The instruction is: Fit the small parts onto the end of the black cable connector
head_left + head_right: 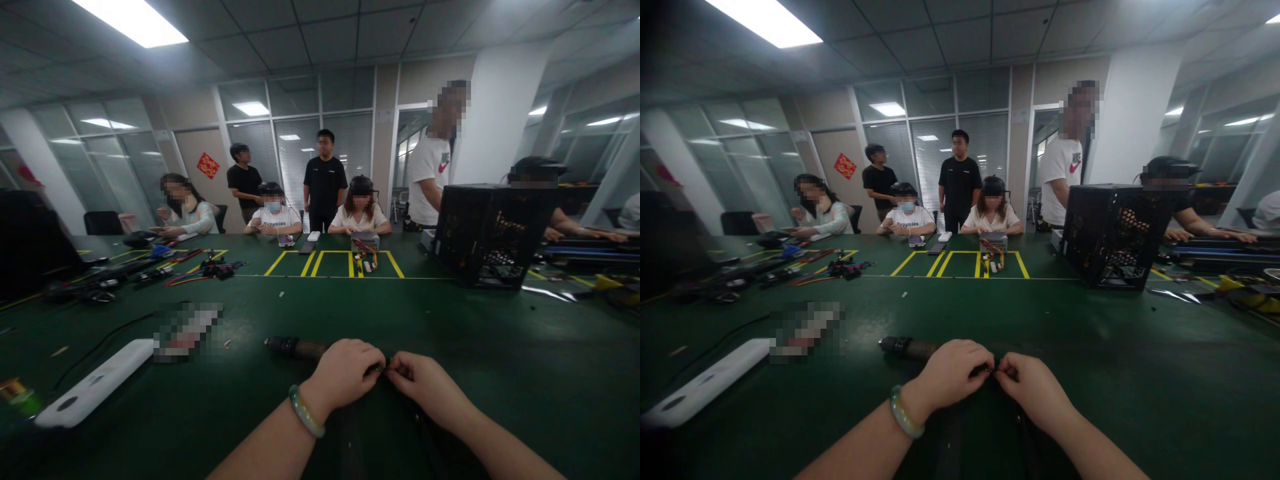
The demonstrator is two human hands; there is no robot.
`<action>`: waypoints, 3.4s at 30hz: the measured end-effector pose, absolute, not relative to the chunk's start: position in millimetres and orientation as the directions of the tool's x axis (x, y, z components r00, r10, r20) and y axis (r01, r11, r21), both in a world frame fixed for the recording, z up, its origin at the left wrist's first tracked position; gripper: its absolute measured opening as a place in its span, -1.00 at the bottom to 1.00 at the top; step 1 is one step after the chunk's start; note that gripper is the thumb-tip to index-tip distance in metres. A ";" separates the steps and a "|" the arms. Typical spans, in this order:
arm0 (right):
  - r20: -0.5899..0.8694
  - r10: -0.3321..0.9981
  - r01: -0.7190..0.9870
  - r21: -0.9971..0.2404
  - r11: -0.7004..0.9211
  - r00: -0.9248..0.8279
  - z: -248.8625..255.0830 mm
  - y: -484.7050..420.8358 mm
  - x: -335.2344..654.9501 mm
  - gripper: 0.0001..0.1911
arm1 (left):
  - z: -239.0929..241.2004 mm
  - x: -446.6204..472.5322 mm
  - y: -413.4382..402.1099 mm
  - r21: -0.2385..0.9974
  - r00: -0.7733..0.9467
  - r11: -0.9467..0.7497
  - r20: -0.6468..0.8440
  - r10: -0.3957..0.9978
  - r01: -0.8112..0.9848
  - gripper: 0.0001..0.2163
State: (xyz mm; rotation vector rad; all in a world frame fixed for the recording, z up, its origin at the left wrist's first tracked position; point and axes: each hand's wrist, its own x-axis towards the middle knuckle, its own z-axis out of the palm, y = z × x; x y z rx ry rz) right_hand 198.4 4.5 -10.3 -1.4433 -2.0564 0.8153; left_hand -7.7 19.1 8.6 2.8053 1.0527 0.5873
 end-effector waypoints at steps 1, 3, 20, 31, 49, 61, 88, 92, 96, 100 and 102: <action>0.053 0.947 0.652 -0.713 0.258 -0.317 -9.8 4.2 198.6 -0.85 | 8.7 -7.9 18.8 0.214 0.687 -0.758 0.324 0.651 0.617 -0.89; 0.042 0.947 0.652 -0.716 0.251 -0.319 -8.6 3.7 198.8 -0.84 | 9.0 -8.0 17.9 0.213 0.669 -0.738 0.319 0.671 0.640 -0.86; 0.053 0.946 0.660 -0.704 0.262 -0.319 -10.0 3.9 199.2 -0.86 | 7.6 -7.9 18.3 0.195 0.651 -0.707 0.284 0.704 0.680 -0.86; 0.043 0.944 0.655 -0.710 0.259 -0.327 -14.4 6.5 199.3 -0.85 | 6.5 -7.1 18.9 0.191 0.631 -0.692 0.296 0.717 0.697 -0.83; 0.057 0.949 0.662 -0.703 0.260 -0.311 -13.9 5.5 199.2 -0.86 | 10.5 -5.8 16.5 0.211 0.665 -0.729 0.303 0.682 0.652 -0.87; 0.041 0.948 0.661 -0.707 0.252 -0.316 -12.0 5.1 198.6 -0.85 | 10.7 -5.6 16.3 0.222 0.655 -0.713 0.284 0.700 0.665 -0.92; 0.037 0.945 0.654 -0.713 0.253 -0.325 -16.5 7.5 200.6 -0.85 | 14.3 -6.2 14.2 0.265 0.646 -0.711 0.299 0.703 0.651 -0.87; 0.036 0.945 0.649 -0.718 0.251 -0.325 -13.5 6.2 200.1 -0.86 | 14.8 -6.8 13.6 0.250 0.655 -0.716 0.292 0.697 0.651 -0.85; 0.035 0.947 0.650 -0.718 0.247 -0.321 -10.2 4.8 198.7 -0.86 | 13.9 -6.3 13.9 0.254 0.638 -0.708 0.309 0.705 0.659 -0.81; 0.042 0.948 0.663 -0.705 0.252 -0.315 -11.5 5.7 198.6 -0.86 | 12.5 -5.3 15.3 0.247 0.626 -0.687 0.288 0.725 0.683 -0.84; 0.048 0.947 0.656 -0.710 0.255 -0.317 -12.8 6.4 199.0 -0.86 | 12.0 -5.2 15.8 0.245 0.629 -0.691 0.289 0.722 0.680 -0.87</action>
